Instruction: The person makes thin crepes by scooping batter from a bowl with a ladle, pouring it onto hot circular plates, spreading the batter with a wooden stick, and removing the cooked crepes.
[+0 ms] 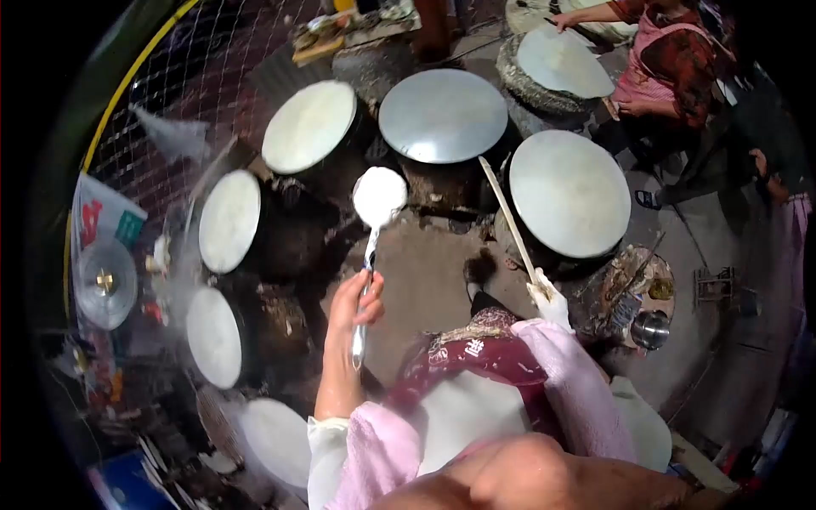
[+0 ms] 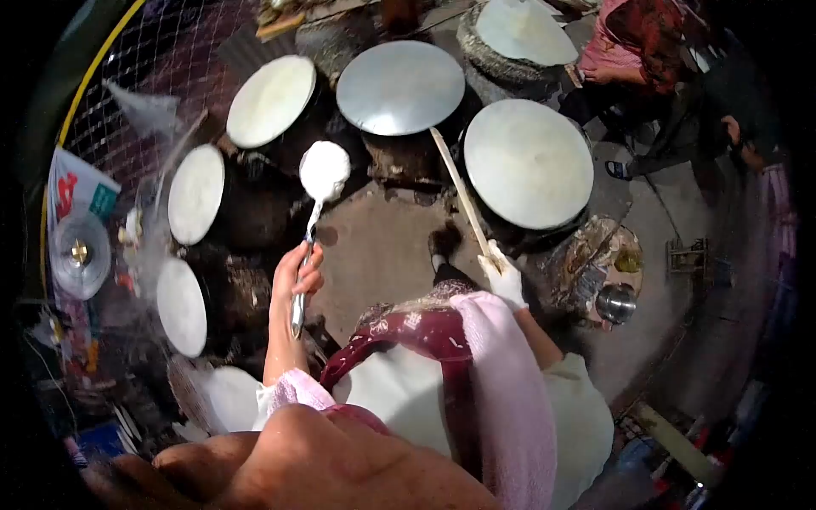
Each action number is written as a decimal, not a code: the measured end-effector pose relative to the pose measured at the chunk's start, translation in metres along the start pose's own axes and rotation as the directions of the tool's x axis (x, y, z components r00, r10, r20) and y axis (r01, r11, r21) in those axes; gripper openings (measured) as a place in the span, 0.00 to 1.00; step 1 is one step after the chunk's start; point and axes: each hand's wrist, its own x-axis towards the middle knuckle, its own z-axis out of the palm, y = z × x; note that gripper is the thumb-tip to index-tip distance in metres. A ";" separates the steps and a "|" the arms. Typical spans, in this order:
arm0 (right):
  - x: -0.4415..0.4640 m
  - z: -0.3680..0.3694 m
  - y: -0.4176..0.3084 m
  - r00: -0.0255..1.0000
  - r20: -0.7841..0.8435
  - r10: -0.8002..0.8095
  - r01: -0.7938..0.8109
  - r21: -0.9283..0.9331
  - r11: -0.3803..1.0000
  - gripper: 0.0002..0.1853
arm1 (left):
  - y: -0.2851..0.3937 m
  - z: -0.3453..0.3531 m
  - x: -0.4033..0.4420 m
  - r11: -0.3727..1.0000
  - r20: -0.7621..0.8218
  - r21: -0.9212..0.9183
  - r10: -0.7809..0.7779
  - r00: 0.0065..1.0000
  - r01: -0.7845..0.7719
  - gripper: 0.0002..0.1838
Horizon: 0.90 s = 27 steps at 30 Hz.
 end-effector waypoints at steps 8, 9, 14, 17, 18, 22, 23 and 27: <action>0.137 0.033 -0.070 0.934 -0.276 -0.226 0.262 0.100 0.960 0.24 | 0.113 0.115 0.266 0.966 0.193 0.257 -0.026 0.981 -0.025 0.17; 0.161 0.035 -0.071 0.911 -0.298 -0.286 0.300 0.001 0.954 0.23 | 0.117 0.130 0.293 0.965 0.192 0.262 -0.038 0.981 -0.014 0.16; 0.226 0.095 -0.175 0.890 -0.348 -0.293 0.197 -0.287 0.937 0.25 | 0.106 0.141 0.436 0.964 0.247 0.259 -0.010 0.969 -0.056 0.19; 0.274 0.137 -0.168 0.834 -0.344 -0.432 0.229 -0.497 0.837 0.22 | 0.088 0.133 0.490 0.948 0.217 0.297 0.047 0.975 -0.111 0.21; 0.279 0.150 -0.167 0.870 -0.381 -0.312 0.027 -0.595 0.803 0.20 | 0.081 0.120 0.506 0.947 0.293 0.293 0.047 0.955 -0.136 0.20; 0.296 0.194 -0.158 0.860 -0.462 -0.215 -0.113 -0.585 0.803 0.21 | 0.101 0.070 0.550 0.576 0.234 0.729 0.299 0.925 -0.370 0.14; 0.287 0.207 -0.172 0.827 -0.490 -0.276 -0.075 -0.582 0.810 0.21 | 0.112 0.054 0.557 0.443 0.266 0.778 0.411 0.872 -0.446 0.12; 0.320 0.261 -0.172 0.867 -0.478 -0.138 0.012 -0.257 0.966 0.16 | 0.178 -0.002 0.546 0.120 0.406 0.822 0.562 0.721 -0.556 0.16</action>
